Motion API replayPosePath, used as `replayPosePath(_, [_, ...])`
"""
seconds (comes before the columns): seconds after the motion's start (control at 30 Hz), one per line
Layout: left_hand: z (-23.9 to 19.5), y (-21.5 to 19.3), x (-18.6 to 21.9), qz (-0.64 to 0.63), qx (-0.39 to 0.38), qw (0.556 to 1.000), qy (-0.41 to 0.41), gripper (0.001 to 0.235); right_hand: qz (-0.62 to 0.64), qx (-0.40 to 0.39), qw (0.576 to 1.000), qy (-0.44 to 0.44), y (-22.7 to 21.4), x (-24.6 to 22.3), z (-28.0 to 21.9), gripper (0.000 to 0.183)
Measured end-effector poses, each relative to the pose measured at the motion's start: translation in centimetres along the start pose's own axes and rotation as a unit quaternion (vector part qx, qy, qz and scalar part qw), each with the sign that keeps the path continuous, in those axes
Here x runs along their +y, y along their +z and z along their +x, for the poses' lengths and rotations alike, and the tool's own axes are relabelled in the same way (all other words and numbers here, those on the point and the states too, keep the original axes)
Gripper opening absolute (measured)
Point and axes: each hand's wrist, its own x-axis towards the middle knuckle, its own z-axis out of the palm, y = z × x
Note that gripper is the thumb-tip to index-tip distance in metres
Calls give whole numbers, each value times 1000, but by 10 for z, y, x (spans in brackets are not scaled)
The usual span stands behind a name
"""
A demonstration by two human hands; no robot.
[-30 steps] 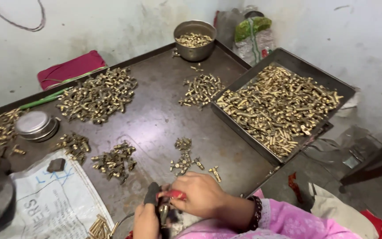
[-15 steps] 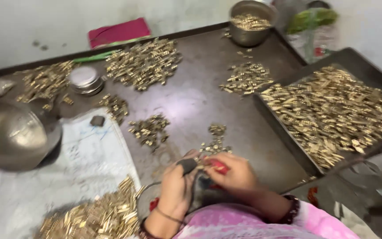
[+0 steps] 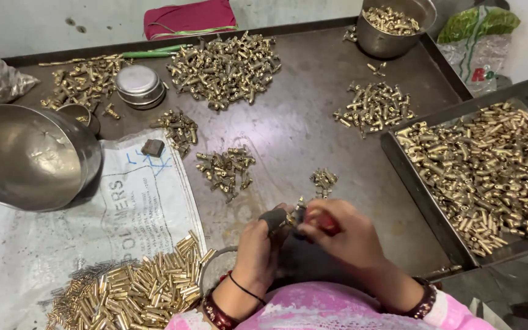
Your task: Sorting and using wire cutters to clip off excess metal from small brass components at a workbench.
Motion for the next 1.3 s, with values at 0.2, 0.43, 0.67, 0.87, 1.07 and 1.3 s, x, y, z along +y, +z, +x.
replayPosePath(0.2, [20,-12,27,326,3,934,146,47,89,71,985,133,-1,56,-13,33])
replayPosePath(0.43, [128,-23,116,640,22,654,404,37,26,-12,962,272,8,106,-73,36])
replayPosePath(0.67, [216,-59,147,798,74,532,272,38,211,-66,902,370,8,141,-136,39])
replayPosePath(0.87, [137,19,73,776,-35,522,352,35,506,-67,731,453,-10,116,-153,54])
replayPosePath(1.07, [107,19,-11,805,-221,474,281,27,567,-33,710,416,-19,101,-163,55])
replayPosePath(1.3, [112,6,-14,902,-122,336,243,28,528,11,750,399,0,132,-205,54])
